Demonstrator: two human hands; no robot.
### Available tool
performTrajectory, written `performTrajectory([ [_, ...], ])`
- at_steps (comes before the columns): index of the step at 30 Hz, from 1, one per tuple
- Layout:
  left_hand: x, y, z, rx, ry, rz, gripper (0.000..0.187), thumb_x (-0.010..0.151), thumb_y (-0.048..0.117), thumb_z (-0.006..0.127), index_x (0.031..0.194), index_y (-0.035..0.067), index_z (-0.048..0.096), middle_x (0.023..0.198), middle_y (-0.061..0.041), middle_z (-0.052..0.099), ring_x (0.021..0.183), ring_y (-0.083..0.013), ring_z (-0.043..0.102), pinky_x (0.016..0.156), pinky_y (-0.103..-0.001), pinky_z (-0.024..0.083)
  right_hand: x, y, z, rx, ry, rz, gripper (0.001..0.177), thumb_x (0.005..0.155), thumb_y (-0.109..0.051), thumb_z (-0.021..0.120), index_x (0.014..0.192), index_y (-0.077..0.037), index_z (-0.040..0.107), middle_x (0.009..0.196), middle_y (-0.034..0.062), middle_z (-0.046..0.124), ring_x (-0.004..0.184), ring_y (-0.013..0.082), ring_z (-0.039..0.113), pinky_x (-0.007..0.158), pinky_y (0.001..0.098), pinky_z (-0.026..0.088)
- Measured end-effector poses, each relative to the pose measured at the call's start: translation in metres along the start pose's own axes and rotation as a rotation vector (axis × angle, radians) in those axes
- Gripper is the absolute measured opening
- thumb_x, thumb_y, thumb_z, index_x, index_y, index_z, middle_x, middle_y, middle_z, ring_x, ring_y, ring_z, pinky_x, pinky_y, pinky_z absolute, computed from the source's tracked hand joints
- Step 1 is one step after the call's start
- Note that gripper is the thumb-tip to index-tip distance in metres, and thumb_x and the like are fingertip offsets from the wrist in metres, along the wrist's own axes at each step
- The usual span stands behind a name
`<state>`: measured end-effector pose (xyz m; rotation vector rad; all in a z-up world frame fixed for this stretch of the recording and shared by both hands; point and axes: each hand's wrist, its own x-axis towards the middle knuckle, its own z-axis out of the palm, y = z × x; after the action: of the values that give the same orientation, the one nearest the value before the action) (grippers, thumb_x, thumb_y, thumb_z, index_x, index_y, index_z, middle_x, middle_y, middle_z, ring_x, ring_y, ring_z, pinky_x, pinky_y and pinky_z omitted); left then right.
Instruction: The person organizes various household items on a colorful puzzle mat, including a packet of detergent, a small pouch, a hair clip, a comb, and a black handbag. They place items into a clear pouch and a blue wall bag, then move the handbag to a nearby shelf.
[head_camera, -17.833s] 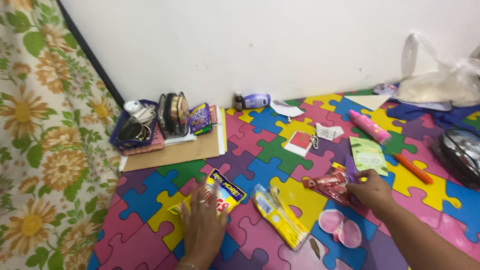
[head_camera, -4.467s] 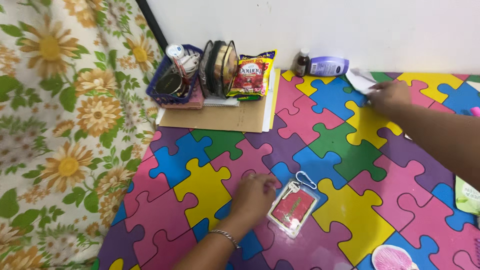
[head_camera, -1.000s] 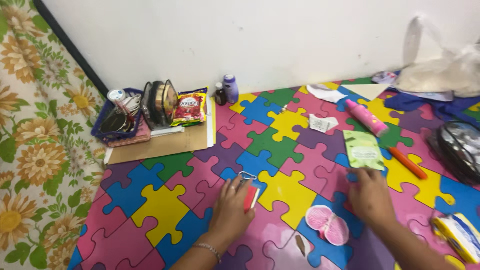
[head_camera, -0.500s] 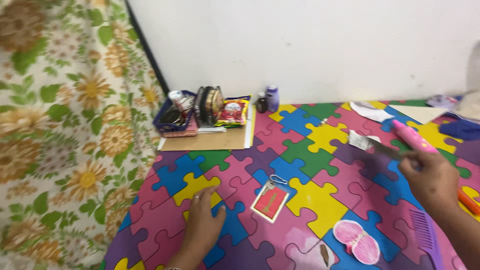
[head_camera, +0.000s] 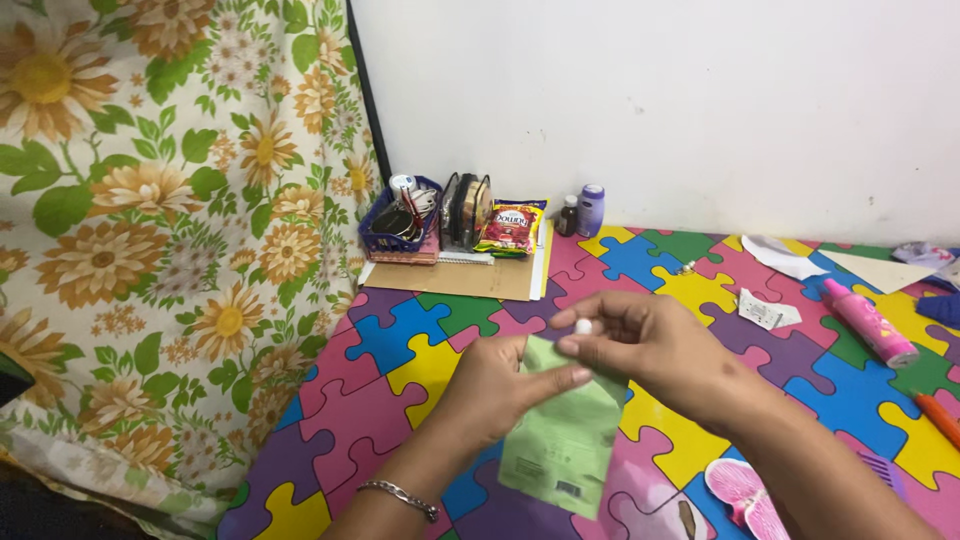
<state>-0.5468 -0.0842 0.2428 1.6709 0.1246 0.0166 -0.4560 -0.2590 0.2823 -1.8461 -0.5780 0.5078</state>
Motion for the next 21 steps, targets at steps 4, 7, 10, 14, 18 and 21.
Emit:
performTrajectory([
  [4,-0.004,0.007,-0.014,-0.202,-0.040,-0.056,0.030,0.080,0.025,0.083,0.100,0.002,0.078,0.086,-0.004,0.079,0.072,-0.0117,0.072,0.063,-0.029,0.058,-0.001,-0.008,0.016,0.061,0.081,-0.019,0.029,0.084,-0.022,0.076,0.107,-0.003,0.078,0.090,0.0033,0.077,0.083,0.0093,0.068,0.073,0.0268,0.052],
  [7,-0.005,0.007,-0.018,-0.351,-0.104,-0.044,0.031,0.080,0.022,0.081,0.106,0.005,0.074,0.089,-0.004,0.079,0.073,-0.0120,0.074,0.065,-0.029,0.059,-0.002,-0.010,0.029,0.098,0.167,-0.016,0.029,0.085,-0.022,0.076,0.107,-0.004,0.078,0.089,0.0029,0.077,0.078,0.0097,0.066,0.067,0.0274,0.049],
  [10,-0.007,0.002,-0.019,-0.370,-0.136,-0.089,0.034,0.082,0.020,0.081,0.109,0.001,0.072,0.093,-0.006,0.078,0.075,-0.0127,0.074,0.067,-0.030,0.060,-0.004,-0.011,0.039,0.080,0.285,0.057,0.028,0.087,-0.025,0.076,0.108,-0.006,0.079,0.088,0.0027,0.078,0.075,0.0106,0.067,0.066,0.0287,0.051],
  [14,-0.021,-0.006,-0.019,-0.223,-0.099,-0.123,0.036,0.083,0.020,0.083,0.110,-0.003,0.073,0.097,-0.010,0.078,0.077,-0.0143,0.074,0.070,-0.030,0.060,0.008,-0.017,0.021,0.153,0.423,0.029,0.031,0.089,-0.021,0.071,0.113,-0.003,0.078,0.092,0.0031,0.079,0.079,0.0108,0.070,0.072,0.0268,0.055],
  [18,-0.022,-0.002,-0.015,-0.372,-0.129,-0.101,0.036,0.085,0.018,0.080,0.112,-0.003,0.072,0.102,-0.011,0.078,0.083,-0.0141,0.076,0.074,-0.030,0.063,0.018,-0.021,0.002,0.298,0.384,0.041,0.034,0.092,-0.021,0.070,0.113,0.005,0.074,0.096,0.0108,0.077,0.080,0.0160,0.069,0.072,0.0315,0.055],
  [21,-0.017,0.009,-0.016,-0.394,-0.084,-0.109,0.036,0.084,0.015,0.079,0.111,-0.006,0.068,0.102,-0.014,0.078,0.080,-0.0188,0.077,0.070,-0.032,0.065,0.022,-0.027,-0.009,0.405,0.388,0.047,0.034,0.093,-0.020,0.067,0.115,0.005,0.071,0.101,0.0123,0.076,0.084,0.0172,0.071,0.077,0.0322,0.057],
])
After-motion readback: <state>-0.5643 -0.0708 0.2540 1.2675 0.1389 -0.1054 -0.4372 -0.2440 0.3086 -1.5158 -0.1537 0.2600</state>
